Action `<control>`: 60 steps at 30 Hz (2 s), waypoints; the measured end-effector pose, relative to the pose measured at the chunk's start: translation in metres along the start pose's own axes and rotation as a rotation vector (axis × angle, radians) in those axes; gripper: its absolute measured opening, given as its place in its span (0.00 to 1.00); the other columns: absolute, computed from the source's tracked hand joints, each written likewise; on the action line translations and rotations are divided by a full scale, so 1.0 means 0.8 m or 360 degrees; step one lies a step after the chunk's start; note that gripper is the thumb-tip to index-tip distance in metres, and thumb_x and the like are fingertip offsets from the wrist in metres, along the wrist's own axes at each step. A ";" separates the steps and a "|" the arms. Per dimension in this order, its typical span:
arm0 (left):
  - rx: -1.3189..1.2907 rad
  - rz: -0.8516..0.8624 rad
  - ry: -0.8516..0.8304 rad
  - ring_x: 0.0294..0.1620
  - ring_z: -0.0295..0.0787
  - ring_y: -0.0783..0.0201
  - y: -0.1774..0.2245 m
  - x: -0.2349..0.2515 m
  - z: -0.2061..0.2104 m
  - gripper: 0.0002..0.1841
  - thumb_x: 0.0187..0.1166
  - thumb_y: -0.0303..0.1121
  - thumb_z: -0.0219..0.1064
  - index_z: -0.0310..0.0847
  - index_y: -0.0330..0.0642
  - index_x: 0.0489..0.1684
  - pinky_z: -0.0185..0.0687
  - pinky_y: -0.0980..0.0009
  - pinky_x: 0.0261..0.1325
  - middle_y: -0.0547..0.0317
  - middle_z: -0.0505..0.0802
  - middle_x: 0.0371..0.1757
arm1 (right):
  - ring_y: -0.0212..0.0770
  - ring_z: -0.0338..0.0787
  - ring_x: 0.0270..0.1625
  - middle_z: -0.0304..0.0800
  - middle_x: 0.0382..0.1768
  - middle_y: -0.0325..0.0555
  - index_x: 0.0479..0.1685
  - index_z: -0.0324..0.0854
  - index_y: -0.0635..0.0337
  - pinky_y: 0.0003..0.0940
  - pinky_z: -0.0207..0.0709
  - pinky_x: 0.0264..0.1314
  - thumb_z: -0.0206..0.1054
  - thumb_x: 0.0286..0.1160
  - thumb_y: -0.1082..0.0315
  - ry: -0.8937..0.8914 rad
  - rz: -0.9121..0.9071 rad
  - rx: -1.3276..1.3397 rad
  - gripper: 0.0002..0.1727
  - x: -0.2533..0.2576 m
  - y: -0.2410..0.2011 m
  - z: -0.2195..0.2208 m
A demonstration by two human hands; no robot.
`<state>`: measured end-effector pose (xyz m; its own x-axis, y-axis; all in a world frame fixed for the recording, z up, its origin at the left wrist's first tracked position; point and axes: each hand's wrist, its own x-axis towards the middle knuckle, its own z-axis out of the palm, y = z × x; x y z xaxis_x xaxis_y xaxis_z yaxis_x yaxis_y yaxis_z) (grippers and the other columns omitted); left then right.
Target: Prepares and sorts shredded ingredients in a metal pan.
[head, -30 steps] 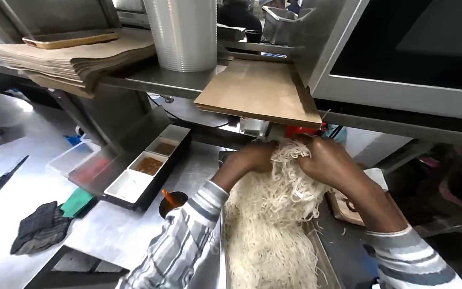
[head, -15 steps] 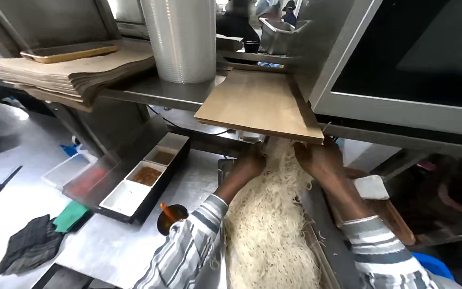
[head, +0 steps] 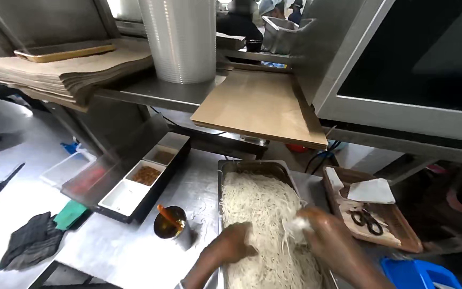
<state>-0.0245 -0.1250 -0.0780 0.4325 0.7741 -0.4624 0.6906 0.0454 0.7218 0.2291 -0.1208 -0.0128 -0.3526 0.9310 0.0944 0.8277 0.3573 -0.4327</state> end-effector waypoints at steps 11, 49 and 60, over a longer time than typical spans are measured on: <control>-0.0710 -0.0640 0.0283 0.83 0.73 0.41 -0.049 0.033 0.106 0.50 0.77 0.64 0.68 0.57 0.31 0.88 0.67 0.44 0.84 0.30 0.76 0.81 | 0.61 0.78 0.80 0.76 0.77 0.68 0.86 0.64 0.68 0.57 0.68 0.84 0.70 0.76 0.38 -0.0432 0.0961 0.0598 0.49 -0.040 0.137 0.109; -0.0823 -0.0400 0.0489 0.61 0.89 0.50 -0.051 -0.028 0.091 0.27 0.86 0.40 0.61 0.70 0.34 0.79 0.84 0.51 0.66 0.39 0.88 0.64 | 0.78 0.79 0.71 0.79 0.70 0.77 0.92 0.61 0.54 0.72 0.74 0.67 0.71 0.77 0.57 -0.0938 0.0488 -0.0225 0.41 -0.098 -0.038 0.094; -0.0212 -0.0688 0.0525 0.81 0.74 0.35 0.000 0.056 0.126 0.49 0.77 0.56 0.68 0.49 0.36 0.94 0.72 0.44 0.80 0.30 0.71 0.84 | 0.62 0.71 0.85 0.69 0.82 0.70 0.90 0.56 0.68 0.58 0.62 0.87 0.75 0.68 0.40 -0.0606 0.0961 0.0443 0.56 -0.015 0.128 0.154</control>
<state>0.0535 -0.1538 -0.1504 -0.0929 0.8228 -0.5607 0.6765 0.4654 0.5708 0.2645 -0.1047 -0.1692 -0.0418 0.8508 -0.5239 0.8016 -0.2844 -0.5258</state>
